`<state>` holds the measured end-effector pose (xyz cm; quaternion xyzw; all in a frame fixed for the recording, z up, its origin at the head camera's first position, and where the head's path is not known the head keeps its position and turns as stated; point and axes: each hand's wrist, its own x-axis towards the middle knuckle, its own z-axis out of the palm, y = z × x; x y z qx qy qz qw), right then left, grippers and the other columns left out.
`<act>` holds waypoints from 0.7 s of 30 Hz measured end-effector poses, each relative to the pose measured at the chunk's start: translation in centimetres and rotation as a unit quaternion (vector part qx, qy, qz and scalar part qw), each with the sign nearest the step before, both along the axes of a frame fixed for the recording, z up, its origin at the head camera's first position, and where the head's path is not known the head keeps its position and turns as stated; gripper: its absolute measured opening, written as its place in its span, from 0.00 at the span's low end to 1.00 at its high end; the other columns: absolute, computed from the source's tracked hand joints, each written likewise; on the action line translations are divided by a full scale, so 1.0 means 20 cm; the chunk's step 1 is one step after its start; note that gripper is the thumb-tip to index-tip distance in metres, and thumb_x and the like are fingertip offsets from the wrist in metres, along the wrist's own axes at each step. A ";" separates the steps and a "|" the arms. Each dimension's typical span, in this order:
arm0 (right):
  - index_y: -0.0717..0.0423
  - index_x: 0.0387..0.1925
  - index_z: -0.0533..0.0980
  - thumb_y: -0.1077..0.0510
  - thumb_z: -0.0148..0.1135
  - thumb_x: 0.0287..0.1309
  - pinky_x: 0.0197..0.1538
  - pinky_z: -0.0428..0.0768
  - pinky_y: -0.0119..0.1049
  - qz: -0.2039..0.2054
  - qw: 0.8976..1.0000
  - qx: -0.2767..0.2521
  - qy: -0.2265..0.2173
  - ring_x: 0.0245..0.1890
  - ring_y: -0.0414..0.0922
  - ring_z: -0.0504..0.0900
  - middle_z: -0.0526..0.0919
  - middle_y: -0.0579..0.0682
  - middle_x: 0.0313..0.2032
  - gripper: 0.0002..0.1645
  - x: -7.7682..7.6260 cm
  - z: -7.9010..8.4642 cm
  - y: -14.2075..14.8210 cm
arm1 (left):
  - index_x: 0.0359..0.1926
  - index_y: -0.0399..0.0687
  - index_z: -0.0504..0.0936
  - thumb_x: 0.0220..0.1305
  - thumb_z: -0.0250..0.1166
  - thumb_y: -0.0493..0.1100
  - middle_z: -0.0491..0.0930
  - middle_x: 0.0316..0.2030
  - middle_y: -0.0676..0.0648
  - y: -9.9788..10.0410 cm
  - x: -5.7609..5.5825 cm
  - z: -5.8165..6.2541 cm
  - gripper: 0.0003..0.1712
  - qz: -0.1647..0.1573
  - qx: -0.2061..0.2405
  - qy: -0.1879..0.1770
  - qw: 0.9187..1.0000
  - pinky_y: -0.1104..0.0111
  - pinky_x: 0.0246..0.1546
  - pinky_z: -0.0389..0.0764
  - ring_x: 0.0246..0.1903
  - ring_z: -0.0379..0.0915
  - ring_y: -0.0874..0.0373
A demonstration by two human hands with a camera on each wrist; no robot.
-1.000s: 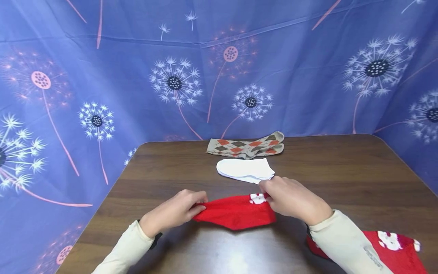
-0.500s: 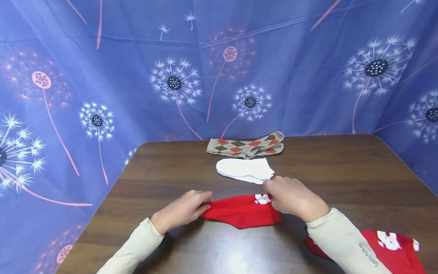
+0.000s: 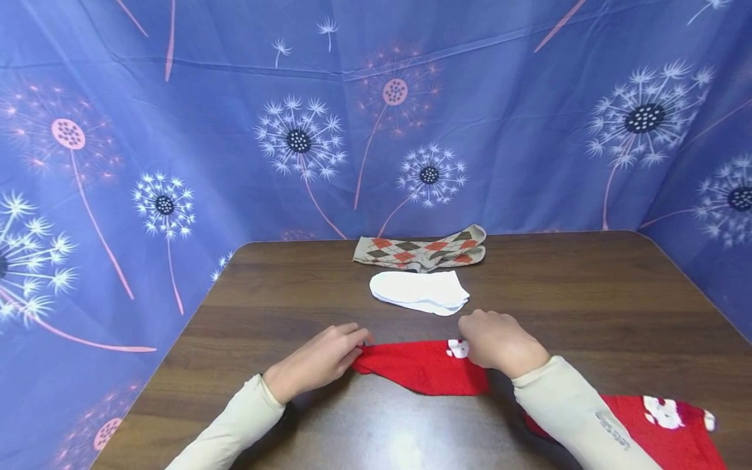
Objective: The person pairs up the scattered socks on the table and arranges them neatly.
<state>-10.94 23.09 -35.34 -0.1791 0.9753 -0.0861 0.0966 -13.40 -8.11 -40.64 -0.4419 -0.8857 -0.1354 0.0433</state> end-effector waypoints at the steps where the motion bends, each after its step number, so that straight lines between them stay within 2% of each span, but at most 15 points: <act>1: 0.57 0.34 0.79 0.59 0.81 0.38 0.28 0.78 0.40 -0.007 1.000 0.005 -0.009 0.25 0.43 0.77 0.75 0.47 0.23 0.21 0.00 -0.01 0.00 | 0.44 0.48 0.81 0.64 0.63 0.32 0.79 0.34 0.53 0.00 0.00 0.00 0.10 -0.001 -0.004 0.004 1.000 0.77 0.32 0.77 0.30 0.76 0.65; 5: 0.58 0.35 0.79 0.58 0.81 0.39 0.30 0.79 0.42 -0.031 0.999 0.014 -0.034 0.26 0.44 0.77 0.76 0.48 0.24 0.21 -0.02 -0.03 0.01 | 0.43 0.51 0.84 0.64 0.62 0.30 0.79 0.34 0.54 0.00 0.01 0.00 0.13 -0.004 -0.015 0.019 1.000 0.76 0.31 0.76 0.30 0.77 0.64; 13: 0.58 0.41 0.79 0.58 0.82 0.38 0.31 0.79 0.42 -0.041 0.999 0.000 -0.032 0.28 0.45 0.77 0.77 0.48 0.27 0.26 -0.01 -0.01 0.02 | 0.44 0.52 0.85 0.58 0.64 0.28 0.79 0.34 0.54 0.00 0.03 0.01 0.17 -0.002 -0.030 0.040 0.999 0.76 0.32 0.76 0.30 0.75 0.64; 16: 0.58 0.42 0.79 0.58 0.82 0.36 0.29 0.79 0.40 -0.035 0.999 -0.010 -0.025 0.27 0.43 0.76 0.76 0.47 0.27 0.28 0.00 0.01 0.02 | 0.46 0.52 0.84 0.57 0.66 0.29 0.79 0.37 0.53 0.01 0.05 0.02 0.17 0.004 -0.049 0.067 0.997 0.71 0.36 0.78 0.35 0.76 0.60; 21: 0.58 0.45 0.79 0.55 0.84 0.33 0.29 0.80 0.41 -0.030 1.000 -0.005 -0.002 0.29 0.45 0.78 0.79 0.48 0.29 0.33 0.02 0.04 0.02 | 0.50 0.50 0.82 0.59 0.68 0.35 0.78 0.50 0.48 0.03 0.10 0.06 0.17 0.011 -0.067 0.100 0.993 0.63 0.43 0.78 0.48 0.73 0.54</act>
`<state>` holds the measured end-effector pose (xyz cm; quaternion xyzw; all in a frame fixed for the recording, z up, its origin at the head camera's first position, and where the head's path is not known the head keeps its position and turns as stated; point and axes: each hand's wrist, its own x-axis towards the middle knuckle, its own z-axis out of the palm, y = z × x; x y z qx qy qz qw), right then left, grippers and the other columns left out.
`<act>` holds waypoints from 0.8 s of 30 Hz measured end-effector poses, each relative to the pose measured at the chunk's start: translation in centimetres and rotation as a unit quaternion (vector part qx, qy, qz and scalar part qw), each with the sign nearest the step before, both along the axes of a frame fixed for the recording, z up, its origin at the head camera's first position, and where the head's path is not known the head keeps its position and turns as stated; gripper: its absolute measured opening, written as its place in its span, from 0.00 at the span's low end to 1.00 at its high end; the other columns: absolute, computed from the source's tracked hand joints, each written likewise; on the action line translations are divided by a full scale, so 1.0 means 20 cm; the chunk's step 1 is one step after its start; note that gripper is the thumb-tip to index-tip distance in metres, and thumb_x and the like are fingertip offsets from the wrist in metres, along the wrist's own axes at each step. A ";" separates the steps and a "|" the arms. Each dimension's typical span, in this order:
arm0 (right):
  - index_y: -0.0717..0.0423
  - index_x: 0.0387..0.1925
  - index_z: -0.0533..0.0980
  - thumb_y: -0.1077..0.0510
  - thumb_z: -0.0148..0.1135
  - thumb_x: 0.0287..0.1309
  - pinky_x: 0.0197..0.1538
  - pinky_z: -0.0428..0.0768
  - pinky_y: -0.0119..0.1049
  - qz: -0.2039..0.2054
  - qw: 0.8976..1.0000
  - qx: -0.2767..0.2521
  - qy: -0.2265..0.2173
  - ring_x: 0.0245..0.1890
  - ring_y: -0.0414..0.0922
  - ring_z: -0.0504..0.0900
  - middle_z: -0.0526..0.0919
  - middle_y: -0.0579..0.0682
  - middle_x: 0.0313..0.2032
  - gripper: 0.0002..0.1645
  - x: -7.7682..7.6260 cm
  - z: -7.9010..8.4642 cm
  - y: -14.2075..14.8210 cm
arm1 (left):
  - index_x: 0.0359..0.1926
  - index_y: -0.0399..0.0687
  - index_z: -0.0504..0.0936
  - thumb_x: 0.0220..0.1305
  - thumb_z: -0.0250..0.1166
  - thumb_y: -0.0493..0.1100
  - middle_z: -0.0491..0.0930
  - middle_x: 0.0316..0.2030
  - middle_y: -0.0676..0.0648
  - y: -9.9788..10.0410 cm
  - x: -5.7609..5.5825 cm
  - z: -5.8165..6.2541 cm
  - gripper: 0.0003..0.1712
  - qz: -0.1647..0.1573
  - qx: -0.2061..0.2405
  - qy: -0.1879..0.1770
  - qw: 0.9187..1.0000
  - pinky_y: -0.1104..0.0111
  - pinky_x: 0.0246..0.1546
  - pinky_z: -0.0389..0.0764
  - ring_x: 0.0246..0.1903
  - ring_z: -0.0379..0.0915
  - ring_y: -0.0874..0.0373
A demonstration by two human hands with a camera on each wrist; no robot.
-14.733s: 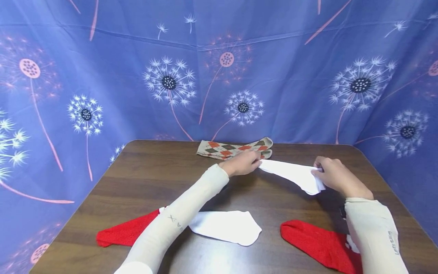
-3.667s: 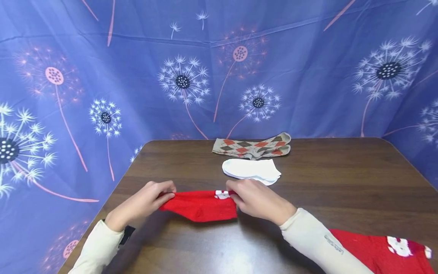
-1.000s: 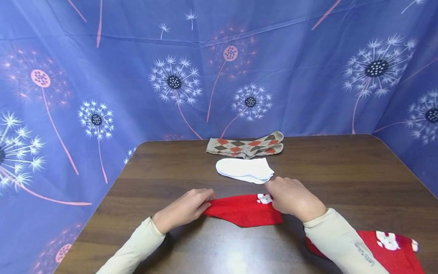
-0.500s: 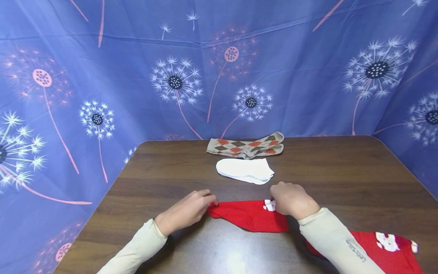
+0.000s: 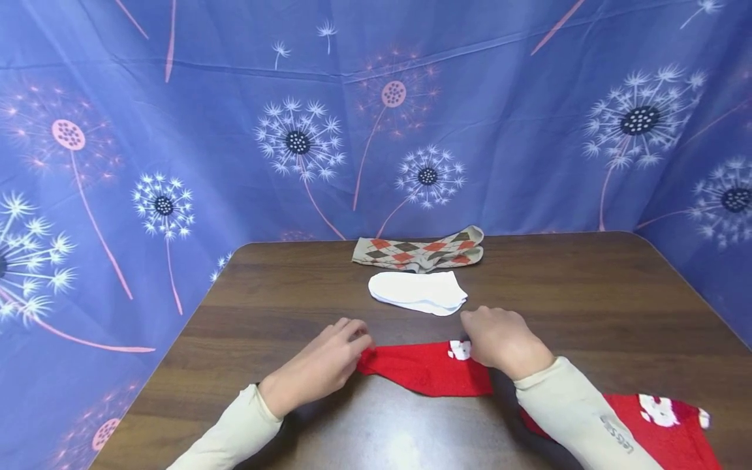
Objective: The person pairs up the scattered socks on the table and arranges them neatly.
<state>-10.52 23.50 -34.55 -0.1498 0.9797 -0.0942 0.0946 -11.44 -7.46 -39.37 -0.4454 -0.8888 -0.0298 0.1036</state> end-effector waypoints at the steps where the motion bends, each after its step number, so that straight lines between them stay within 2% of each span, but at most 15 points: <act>1: 0.58 0.46 0.79 0.55 0.84 0.33 0.30 0.81 0.42 -0.001 1.000 0.004 0.004 0.30 0.46 0.79 0.79 0.48 0.30 0.34 0.00 0.01 0.00 | 0.49 0.50 0.81 0.60 0.68 0.37 0.77 0.51 0.47 0.00 0.01 0.01 0.16 -0.001 0.002 0.001 1.000 0.62 0.43 0.78 0.49 0.73 0.54; 7: 0.58 0.48 0.78 0.56 0.83 0.34 0.30 0.80 0.44 0.006 1.000 0.013 0.019 0.30 0.46 0.79 0.79 0.47 0.29 0.35 0.03 0.06 -0.01 | 0.47 0.52 0.81 0.62 0.71 0.47 0.76 0.51 0.48 0.03 0.06 0.02 0.13 -0.010 0.008 0.002 1.000 0.62 0.45 0.78 0.49 0.73 0.55; 13: 0.57 0.49 0.78 0.60 0.82 0.36 0.30 0.80 0.46 0.006 0.999 0.010 0.035 0.30 0.46 0.80 0.80 0.46 0.29 0.33 0.07 0.08 0.03 | 0.46 0.53 0.81 0.64 0.68 0.47 0.76 0.52 0.48 0.05 0.07 0.02 0.11 -0.024 0.024 0.002 0.999 0.63 0.46 0.78 0.48 0.73 0.56; 19: 0.56 0.41 0.78 0.62 0.78 0.40 0.27 0.79 0.44 0.018 0.998 0.012 0.059 0.26 0.44 0.79 0.78 0.45 0.25 0.23 0.10 0.02 0.07 | 0.47 0.54 0.81 0.64 0.68 0.49 0.76 0.53 0.48 0.07 0.08 0.04 0.13 -0.033 0.029 -0.011 0.999 0.64 0.47 0.78 0.49 0.72 0.56; 24: 0.52 0.34 0.76 0.64 0.75 0.39 0.25 0.76 0.44 0.027 0.992 0.008 0.127 0.23 0.43 0.77 0.74 0.41 0.22 0.18 0.13 -0.02 0.13 | 0.49 0.54 0.81 0.64 0.68 0.50 0.76 0.49 0.51 0.13 0.08 0.06 0.15 -0.052 0.015 -0.020 0.998 0.67 0.44 0.77 0.46 0.72 0.60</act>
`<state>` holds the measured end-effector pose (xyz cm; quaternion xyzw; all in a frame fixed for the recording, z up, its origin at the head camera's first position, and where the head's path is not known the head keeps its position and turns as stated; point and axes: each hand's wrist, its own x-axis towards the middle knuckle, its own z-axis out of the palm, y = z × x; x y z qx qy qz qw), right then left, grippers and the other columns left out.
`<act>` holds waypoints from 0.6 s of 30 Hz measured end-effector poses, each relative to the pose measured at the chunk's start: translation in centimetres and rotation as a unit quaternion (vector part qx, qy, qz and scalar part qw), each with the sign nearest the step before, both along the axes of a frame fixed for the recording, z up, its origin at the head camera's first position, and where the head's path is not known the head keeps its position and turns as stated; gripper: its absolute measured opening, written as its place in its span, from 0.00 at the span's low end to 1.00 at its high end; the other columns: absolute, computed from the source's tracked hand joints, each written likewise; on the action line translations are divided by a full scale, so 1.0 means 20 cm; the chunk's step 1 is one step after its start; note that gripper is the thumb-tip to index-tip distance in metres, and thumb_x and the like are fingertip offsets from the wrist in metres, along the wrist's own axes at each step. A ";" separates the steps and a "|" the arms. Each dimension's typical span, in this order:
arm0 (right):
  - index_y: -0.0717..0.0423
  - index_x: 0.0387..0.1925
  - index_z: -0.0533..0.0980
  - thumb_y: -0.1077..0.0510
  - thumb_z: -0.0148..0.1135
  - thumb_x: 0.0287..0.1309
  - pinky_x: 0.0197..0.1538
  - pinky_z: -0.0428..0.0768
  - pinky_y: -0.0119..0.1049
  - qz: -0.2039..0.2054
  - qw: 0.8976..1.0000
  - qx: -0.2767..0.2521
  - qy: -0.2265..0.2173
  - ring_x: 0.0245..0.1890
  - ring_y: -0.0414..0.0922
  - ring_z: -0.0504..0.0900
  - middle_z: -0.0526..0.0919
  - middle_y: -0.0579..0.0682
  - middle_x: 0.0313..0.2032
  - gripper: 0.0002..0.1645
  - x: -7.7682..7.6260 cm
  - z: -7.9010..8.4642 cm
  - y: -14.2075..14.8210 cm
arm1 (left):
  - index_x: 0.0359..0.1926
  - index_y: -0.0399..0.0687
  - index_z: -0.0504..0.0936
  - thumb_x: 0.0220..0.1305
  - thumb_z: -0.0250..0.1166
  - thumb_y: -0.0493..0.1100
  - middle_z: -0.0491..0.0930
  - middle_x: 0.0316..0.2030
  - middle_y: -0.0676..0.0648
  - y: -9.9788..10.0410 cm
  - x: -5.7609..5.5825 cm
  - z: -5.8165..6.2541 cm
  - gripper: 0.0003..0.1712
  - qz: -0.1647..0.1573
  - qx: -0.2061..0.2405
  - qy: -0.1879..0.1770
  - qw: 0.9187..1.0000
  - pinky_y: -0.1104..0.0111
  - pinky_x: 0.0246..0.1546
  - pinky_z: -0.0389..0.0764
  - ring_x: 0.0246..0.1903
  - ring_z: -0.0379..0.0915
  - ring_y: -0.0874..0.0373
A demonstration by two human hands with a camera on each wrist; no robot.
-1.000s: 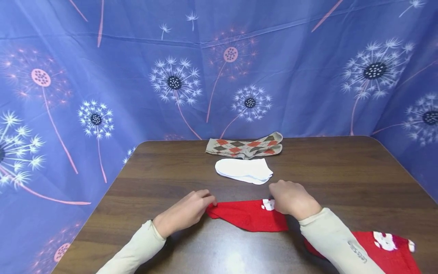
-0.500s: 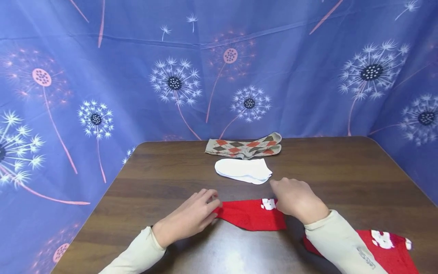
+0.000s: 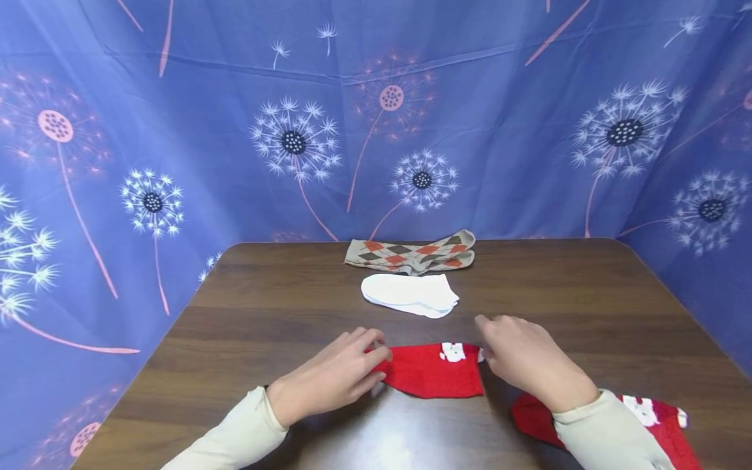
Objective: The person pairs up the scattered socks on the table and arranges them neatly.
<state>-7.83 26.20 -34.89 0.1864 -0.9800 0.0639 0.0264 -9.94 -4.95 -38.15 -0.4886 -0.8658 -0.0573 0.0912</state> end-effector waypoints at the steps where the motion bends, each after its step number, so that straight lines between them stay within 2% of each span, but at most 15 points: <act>1: 0.52 0.34 0.76 0.64 0.75 0.39 0.25 0.77 0.45 0.003 1.000 -0.003 0.014 0.23 0.43 0.77 0.74 0.41 0.22 0.18 0.01 -0.01 0.01 | 0.49 0.54 0.81 0.64 0.68 0.50 0.76 0.47 0.52 0.01 0.00 0.00 0.14 -0.005 -0.003 0.000 1.000 0.68 0.42 0.77 0.44 0.72 0.60; 5: 0.54 0.37 0.77 0.63 0.77 0.39 0.26 0.79 0.46 0.009 0.998 -0.008 0.054 0.27 0.47 0.80 0.77 0.44 0.26 0.20 0.03 -0.01 0.04 | 0.50 0.55 0.80 0.64 0.68 0.51 0.76 0.42 0.54 0.06 0.00 0.00 0.16 -0.023 -0.011 0.003 1.000 0.72 0.38 0.75 0.39 0.71 0.64; 10: 0.55 0.38 0.78 0.63 0.78 0.39 0.29 0.80 0.46 0.025 0.996 -0.015 0.081 0.29 0.47 0.81 0.79 0.46 0.28 0.21 0.05 -0.01 0.07 | 0.51 0.55 0.80 0.63 0.68 0.53 0.77 0.40 0.56 0.10 0.00 0.00 0.17 -0.033 -0.015 0.007 0.999 0.74 0.36 0.73 0.37 0.72 0.65; 18: 0.55 0.39 0.78 0.62 0.78 0.39 0.33 0.81 0.50 0.027 0.993 -0.020 0.117 0.32 0.51 0.83 0.82 0.48 0.32 0.22 0.09 -0.03 0.16 | 0.52 0.56 0.79 0.63 0.68 0.53 0.77 0.42 0.55 0.17 -0.01 0.00 0.19 -0.057 -0.030 -0.002 0.998 0.73 0.39 0.75 0.38 0.70 0.66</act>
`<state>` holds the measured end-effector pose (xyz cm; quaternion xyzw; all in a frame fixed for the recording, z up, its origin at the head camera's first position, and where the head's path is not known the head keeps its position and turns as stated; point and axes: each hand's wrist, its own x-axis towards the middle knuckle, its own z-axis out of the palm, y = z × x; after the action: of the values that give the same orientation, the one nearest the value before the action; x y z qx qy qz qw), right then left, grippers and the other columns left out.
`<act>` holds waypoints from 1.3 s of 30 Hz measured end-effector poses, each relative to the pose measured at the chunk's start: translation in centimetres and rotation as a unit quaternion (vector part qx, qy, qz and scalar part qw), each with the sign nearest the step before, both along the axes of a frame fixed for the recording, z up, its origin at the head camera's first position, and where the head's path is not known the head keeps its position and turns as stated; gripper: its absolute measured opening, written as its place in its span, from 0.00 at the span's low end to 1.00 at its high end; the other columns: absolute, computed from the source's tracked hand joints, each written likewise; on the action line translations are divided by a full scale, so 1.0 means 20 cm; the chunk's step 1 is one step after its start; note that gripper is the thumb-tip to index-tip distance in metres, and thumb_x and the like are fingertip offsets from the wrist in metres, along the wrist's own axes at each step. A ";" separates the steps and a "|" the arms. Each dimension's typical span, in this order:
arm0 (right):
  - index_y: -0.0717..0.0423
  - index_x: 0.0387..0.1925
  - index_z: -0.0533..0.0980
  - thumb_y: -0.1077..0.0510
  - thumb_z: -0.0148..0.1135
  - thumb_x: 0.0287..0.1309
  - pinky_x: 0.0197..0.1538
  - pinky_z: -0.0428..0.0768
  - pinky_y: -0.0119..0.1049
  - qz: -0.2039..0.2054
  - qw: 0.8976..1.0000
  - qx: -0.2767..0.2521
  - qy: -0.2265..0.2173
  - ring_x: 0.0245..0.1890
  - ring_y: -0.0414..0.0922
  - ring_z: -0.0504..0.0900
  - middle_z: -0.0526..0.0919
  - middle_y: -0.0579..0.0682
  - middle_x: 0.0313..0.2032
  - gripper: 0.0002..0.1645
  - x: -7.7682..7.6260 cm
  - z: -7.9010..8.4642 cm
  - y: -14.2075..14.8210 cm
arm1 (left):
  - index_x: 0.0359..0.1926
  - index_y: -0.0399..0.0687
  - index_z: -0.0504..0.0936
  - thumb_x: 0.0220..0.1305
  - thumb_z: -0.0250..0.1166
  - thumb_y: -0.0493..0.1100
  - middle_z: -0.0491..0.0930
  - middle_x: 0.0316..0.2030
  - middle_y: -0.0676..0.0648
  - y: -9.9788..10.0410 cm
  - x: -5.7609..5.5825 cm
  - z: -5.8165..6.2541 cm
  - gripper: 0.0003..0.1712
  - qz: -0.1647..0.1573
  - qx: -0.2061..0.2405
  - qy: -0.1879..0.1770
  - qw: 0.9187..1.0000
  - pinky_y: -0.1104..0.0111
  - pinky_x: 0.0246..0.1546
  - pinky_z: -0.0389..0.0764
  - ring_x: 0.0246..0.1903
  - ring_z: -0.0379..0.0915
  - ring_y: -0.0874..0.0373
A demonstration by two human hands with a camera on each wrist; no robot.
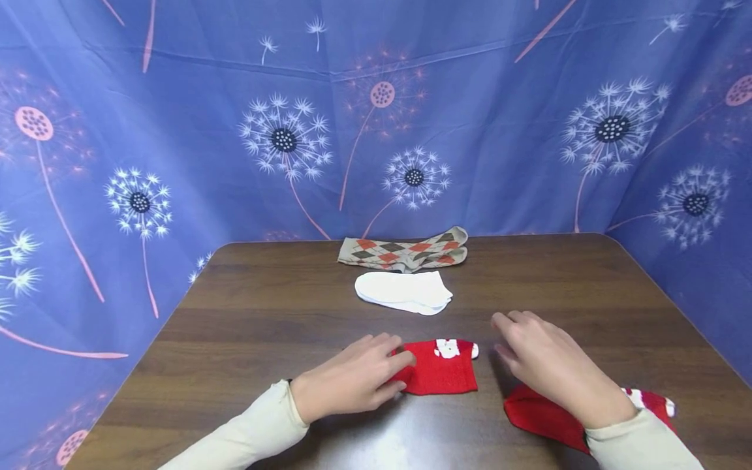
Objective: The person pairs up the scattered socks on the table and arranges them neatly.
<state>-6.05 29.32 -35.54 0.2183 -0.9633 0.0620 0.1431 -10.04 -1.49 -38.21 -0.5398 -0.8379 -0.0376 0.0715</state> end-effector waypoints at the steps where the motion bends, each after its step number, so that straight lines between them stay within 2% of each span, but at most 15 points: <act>1: 0.55 0.40 0.78 0.62 0.78 0.38 0.33 0.81 0.51 0.002 1.000 -0.001 0.009 0.32 0.51 0.83 0.82 0.48 0.32 0.23 0.00 0.00 0.01 | 0.53 0.56 0.79 0.63 0.68 0.53 0.77 0.43 0.55 0.01 0.00 0.00 0.20 -0.002 -0.003 -0.002 1.000 0.72 0.41 0.76 0.39 0.71 0.65; 8: 0.57 0.41 0.78 0.63 0.78 0.37 0.34 0.80 0.51 0.011 0.999 -0.003 0.038 0.32 0.51 0.83 0.82 0.49 0.33 0.25 0.03 -0.01 0.10 | 0.57 0.58 0.78 0.62 0.69 0.56 0.78 0.49 0.55 0.08 0.00 0.01 0.24 -0.011 -0.028 -0.010 0.999 0.70 0.46 0.77 0.45 0.72 0.65; 12: 0.56 0.40 0.78 0.63 0.77 0.37 0.33 0.80 0.49 0.015 0.999 -0.006 0.048 0.31 0.49 0.82 0.82 0.46 0.32 0.23 0.04 -0.03 0.14 | 0.57 0.58 0.77 0.60 0.69 0.58 0.78 0.51 0.55 0.11 0.00 0.02 0.26 -0.020 -0.039 -0.013 0.999 0.69 0.49 0.78 0.47 0.73 0.65; 20: 0.56 0.39 0.79 0.63 0.78 0.37 0.36 0.80 0.52 -0.010 0.999 -0.018 0.034 0.34 0.52 0.83 0.83 0.48 0.34 0.23 0.09 -0.07 0.23 | 0.57 0.58 0.76 0.62 0.67 0.58 0.77 0.51 0.56 0.17 0.01 0.00 0.25 -0.043 -0.052 -0.019 0.998 0.69 0.48 0.77 0.47 0.73 0.66; 26: 0.59 0.40 0.80 0.64 0.78 0.34 0.36 0.80 0.52 -0.012 0.999 -0.010 0.033 0.34 0.52 0.84 0.84 0.48 0.34 0.25 0.13 -0.12 0.32 | 0.56 0.59 0.77 0.63 0.66 0.58 0.77 0.48 0.58 0.23 0.02 -0.01 0.23 -0.054 -0.061 -0.022 0.996 0.70 0.49 0.77 0.45 0.71 0.68; 32: 0.63 0.41 0.80 0.64 0.79 0.35 0.39 0.80 0.57 -0.030 0.999 -0.014 0.014 0.36 0.59 0.84 0.85 0.57 0.36 0.25 0.17 -0.15 0.39 | 0.54 0.59 0.77 0.65 0.64 0.58 0.77 0.45 0.59 0.30 0.04 -0.01 0.20 -0.068 -0.066 -0.013 0.995 0.74 0.47 0.76 0.42 0.71 0.69; 39: 0.63 0.40 0.80 0.62 0.79 0.39 0.38 0.80 0.56 -0.072 0.997 -0.009 -0.039 0.36 0.56 0.84 0.84 0.54 0.35 0.23 0.21 -0.15 0.42 | 0.55 0.60 0.78 0.66 0.63 0.58 0.76 0.43 0.60 0.39 0.05 -0.02 0.19 -0.070 -0.068 -0.007 0.995 0.76 0.43 0.75 0.40 0.71 0.71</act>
<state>-1.78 37.82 -38.57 0.1445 -0.9808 0.0687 0.1112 -9.05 6.28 -38.63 -0.6007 -0.7990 0.0103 0.0257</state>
